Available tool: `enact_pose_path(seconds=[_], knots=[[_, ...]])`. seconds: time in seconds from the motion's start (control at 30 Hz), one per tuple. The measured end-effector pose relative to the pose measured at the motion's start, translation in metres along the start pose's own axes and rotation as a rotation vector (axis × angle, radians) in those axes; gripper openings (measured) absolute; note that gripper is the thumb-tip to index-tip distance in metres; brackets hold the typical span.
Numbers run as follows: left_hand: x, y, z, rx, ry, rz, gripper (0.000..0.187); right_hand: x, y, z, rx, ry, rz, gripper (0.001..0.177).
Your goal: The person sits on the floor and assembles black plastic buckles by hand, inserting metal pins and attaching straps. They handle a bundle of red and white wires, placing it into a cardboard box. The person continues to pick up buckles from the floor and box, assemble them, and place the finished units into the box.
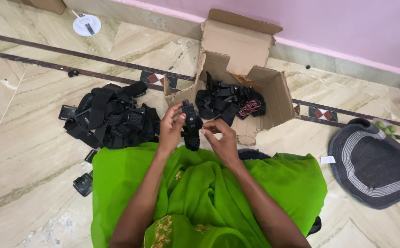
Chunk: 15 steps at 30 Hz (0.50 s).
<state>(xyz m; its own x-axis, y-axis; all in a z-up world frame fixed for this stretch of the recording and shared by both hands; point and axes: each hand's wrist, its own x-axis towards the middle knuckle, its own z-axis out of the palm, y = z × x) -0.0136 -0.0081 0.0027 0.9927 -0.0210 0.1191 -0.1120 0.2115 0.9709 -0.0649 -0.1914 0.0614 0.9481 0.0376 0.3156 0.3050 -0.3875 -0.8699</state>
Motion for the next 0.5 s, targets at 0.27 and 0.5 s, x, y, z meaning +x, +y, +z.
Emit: enact_pose_path(seconds=[0.27,0.5], knots=[[-0.016,0.012,0.019,0.110,0.015,0.105,0.037,0.002,-0.002,0.005,0.071,-0.026,0.201,0.030],[-0.017,0.011,0.019,0.117,0.031,0.056,0.033,0.001,0.010,0.004,0.074,-0.018,0.150,0.019]])
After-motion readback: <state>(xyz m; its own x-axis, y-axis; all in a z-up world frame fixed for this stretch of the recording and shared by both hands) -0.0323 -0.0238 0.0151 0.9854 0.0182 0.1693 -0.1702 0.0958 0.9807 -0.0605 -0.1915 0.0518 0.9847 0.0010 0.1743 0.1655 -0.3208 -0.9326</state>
